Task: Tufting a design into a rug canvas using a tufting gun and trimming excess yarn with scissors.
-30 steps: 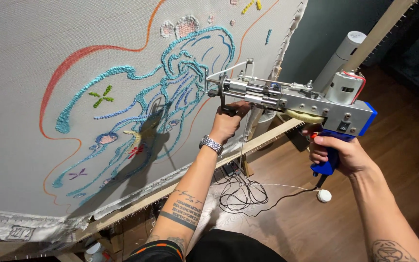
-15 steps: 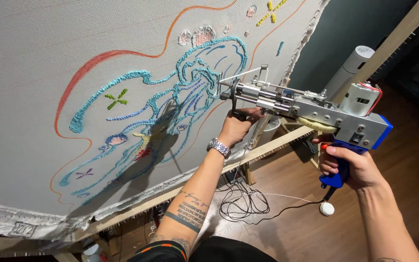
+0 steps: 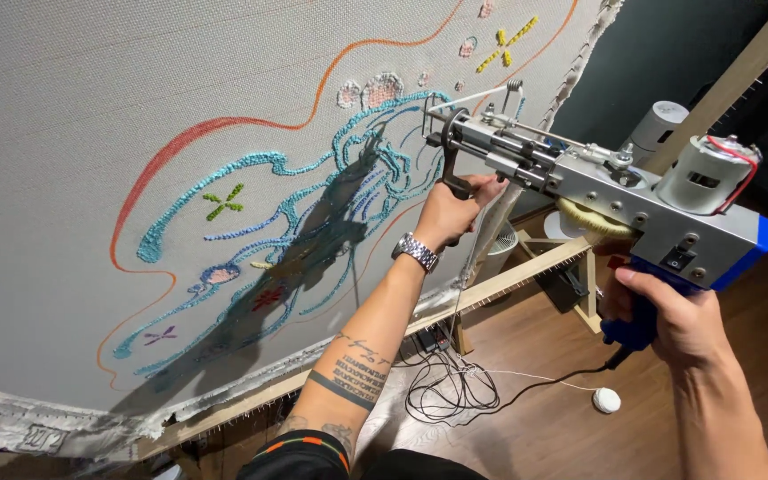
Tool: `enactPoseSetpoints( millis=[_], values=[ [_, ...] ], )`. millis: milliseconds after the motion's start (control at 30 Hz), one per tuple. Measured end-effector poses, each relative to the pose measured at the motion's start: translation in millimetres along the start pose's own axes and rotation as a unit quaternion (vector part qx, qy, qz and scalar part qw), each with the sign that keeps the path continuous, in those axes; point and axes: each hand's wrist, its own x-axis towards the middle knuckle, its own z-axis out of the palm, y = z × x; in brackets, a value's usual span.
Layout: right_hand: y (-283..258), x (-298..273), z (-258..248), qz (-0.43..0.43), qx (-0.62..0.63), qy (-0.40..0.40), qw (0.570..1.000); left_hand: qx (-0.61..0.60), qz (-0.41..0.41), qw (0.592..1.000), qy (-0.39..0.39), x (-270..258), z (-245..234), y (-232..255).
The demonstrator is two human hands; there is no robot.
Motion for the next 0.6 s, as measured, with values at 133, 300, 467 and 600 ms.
enactPoseSetpoints(
  millis=[133,300,467,600],
  values=[
    [6.2,4.0,-4.3,-0.021,0.002,0.006,1.000,-0.038,0.008,0.999,-0.015,17.7,-0.3,-1.0],
    [-11.5,5.0,12.1,-0.044,-0.018,-0.009,0.999,-0.048,0.043,0.998,-0.020,30.8,0.7,-9.2],
    [-9.9,11.0,14.1,-0.024,-0.010,-0.006,1.000,-0.026,0.031,0.999,-0.020,29.2,-3.3,0.3],
    [-13.1,11.0,19.6,-0.018,-0.007,-0.002,1.000,-0.038,0.027,0.999,-0.024,31.7,-4.6,-2.4]
  ],
)
